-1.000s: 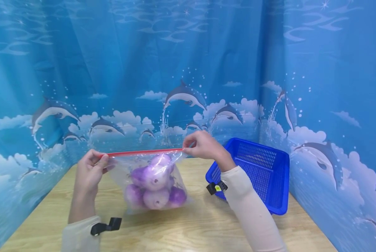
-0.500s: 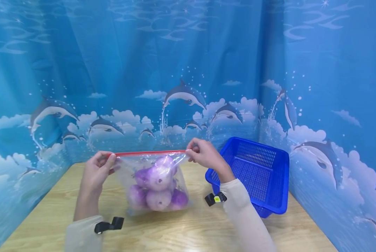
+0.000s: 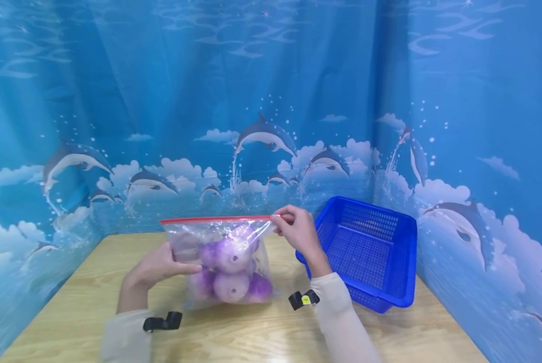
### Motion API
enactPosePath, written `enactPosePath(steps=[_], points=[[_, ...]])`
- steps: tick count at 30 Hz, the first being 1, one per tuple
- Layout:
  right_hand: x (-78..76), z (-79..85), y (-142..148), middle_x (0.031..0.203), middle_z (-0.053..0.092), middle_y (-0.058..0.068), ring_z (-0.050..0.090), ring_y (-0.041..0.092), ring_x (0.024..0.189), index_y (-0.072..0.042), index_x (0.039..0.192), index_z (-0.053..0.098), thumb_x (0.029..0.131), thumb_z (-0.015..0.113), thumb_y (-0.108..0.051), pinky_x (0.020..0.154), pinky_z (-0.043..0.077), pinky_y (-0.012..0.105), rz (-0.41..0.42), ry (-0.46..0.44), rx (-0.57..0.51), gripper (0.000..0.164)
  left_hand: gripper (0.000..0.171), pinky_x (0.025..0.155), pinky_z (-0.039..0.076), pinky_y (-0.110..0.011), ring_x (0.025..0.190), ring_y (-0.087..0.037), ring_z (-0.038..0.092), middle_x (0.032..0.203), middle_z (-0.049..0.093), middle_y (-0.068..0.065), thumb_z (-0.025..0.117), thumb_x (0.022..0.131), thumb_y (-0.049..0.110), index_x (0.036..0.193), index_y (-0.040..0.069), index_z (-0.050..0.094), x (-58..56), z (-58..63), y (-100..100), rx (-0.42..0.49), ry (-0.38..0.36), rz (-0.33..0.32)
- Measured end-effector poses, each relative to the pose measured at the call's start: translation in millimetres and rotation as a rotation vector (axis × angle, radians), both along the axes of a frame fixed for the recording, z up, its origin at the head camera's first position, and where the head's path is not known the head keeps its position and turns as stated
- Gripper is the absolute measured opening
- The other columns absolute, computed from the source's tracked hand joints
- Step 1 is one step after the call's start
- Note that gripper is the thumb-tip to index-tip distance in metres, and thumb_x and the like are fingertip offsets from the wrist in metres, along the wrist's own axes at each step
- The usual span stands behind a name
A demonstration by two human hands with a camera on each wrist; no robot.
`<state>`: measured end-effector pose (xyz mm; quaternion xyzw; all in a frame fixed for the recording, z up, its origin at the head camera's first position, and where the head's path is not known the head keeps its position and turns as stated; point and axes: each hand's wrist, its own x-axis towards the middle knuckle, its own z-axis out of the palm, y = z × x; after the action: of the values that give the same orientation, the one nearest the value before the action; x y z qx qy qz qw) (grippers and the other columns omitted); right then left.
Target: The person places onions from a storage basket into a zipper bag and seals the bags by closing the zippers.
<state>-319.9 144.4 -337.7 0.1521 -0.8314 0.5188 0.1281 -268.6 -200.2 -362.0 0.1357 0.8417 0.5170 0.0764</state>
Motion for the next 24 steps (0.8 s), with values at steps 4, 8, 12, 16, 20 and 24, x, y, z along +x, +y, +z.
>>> enactPosePath(steps=[4,8,12,16,20,24], points=[[0.6,-2.6,3,0.108,0.077,0.022,0.077,0.030,0.086,-0.003,0.132,0.062,0.103,0.064,-0.030,0.080,0.067,0.037,0.023,-0.053,-0.014,0.039,0.111,0.109,0.052,-0.059,0.134,-0.047,0.056,0.154,0.049,-0.025,0.090,0.078,0.026,0.164,0.013,0.022,-1.2,-7.2,-1,-0.026,-0.010,-0.073],[2.6,-3.9,3,0.127,0.069,0.028,0.076,0.035,0.103,-0.002,0.156,0.033,0.104,0.061,-0.037,0.088,0.065,0.044,0.140,-0.233,-0.002,0.068,0.118,0.109,0.052,-0.058,0.133,-0.047,0.056,0.159,0.042,-0.025,0.090,0.078,0.024,0.167,0.019,0.012,-2.9,-11.0,-1,-0.027,-0.020,-0.101],[4.4,-9.7,-2,0.139,0.061,0.031,0.070,0.039,0.117,0.003,0.162,0.010,0.103,0.062,-0.040,0.091,0.064,0.047,0.227,-0.402,0.030,0.089,0.109,0.104,0.057,-0.053,0.132,-0.046,0.057,0.160,0.040,-0.027,0.088,0.082,0.022,0.164,0.018,0.017,-4.8,-13.5,2,0.014,-0.045,-0.124],[4.4,-16.1,-3,0.142,0.059,0.029,0.066,0.041,0.123,0.004,0.158,0.026,0.103,0.062,-0.037,0.091,0.064,0.048,0.283,-0.463,0.066,0.078,0.098,0.098,0.060,-0.048,0.130,-0.045,0.060,0.160,0.040,-0.026,0.085,0.085,0.023,0.160,0.018,0.022,-6.5,-15.0,5,0.039,-0.079,-0.116],[2.4,-19.1,0,0.145,0.057,0.027,0.060,0.043,0.129,0.004,0.149,0.044,0.103,0.063,-0.035,0.095,0.062,0.051,0.370,-0.467,0.160,0.064,0.098,0.099,0.059,-0.052,0.131,-0.045,0.059,0.162,0.038,-0.024,0.084,0.086,0.024,0.161,0.020,0.021,-8.4,-14.3,7,0.033,-0.084,-0.070],[0.1,-23.4,4,0.142,0.059,0.028,0.061,0.045,0.128,0.008,0.140,0.054,0.107,0.054,-0.040,0.095,0.062,0.052,0.391,-0.483,0.222,0.058,0.103,0.100,0.058,-0.054,0.131,-0.044,0.059,0.163,0.036,-0.024,0.085,0.085,0.027,0.163,0.021,0.019,-8.2,-13.8,8,0.017,-0.090,-0.043]])
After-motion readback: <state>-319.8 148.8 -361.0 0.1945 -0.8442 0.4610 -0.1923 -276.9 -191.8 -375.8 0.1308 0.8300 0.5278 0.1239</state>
